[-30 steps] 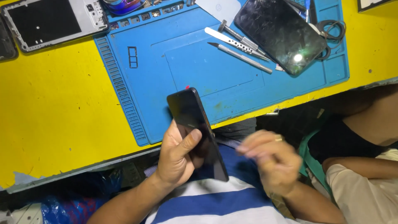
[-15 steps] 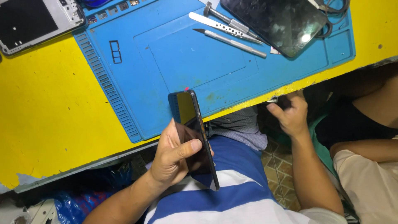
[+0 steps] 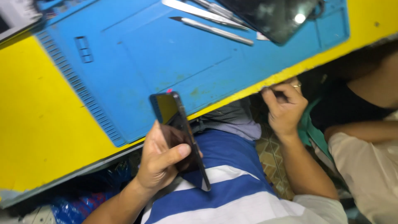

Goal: The person holds a smartphone and repeatedly uses a small metal tool to pry at the edges of the device's frame. They then apply a substance from a tube along the seam of the phone and press the edges together.

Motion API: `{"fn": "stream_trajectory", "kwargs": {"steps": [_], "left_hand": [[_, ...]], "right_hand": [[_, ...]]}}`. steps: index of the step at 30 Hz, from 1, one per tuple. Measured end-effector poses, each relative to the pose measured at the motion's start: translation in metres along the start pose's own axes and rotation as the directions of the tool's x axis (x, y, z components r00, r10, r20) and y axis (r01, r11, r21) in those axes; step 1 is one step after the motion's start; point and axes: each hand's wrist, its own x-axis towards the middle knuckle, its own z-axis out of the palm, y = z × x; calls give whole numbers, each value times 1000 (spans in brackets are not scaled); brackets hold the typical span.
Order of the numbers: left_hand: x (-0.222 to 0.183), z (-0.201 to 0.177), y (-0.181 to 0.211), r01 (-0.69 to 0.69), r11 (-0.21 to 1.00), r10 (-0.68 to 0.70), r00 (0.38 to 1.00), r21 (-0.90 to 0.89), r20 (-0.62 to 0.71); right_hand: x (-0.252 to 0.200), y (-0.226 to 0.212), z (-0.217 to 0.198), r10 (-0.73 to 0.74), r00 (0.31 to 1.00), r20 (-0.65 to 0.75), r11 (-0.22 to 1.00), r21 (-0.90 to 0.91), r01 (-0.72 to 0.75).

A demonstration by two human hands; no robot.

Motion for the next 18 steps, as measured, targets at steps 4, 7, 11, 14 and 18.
{"fn": "stream_trajectory", "kwargs": {"steps": [4,7,11,14,18], "left_hand": [[5,5,-5,-7,1000,7,1000,29,17],[7,7,-5,-63,989,57,997,137,49],[7,6,-7,-66,980,56,997,190,58],[8,6,-8,-64,981,52,996,185,68],[10,8,-8,-64,984,51,995,169,84]], "right_hand": [[-5,-14,6,84,994,-63,994,75,-79],[-11,-22,8,71,995,-73,983,174,-57],[-21,-27,9,103,992,-69,970,230,-84],[-28,-26,10,106,992,-69,964,252,-85],[-35,-19,16,134,989,-63,949,296,-110]]}}
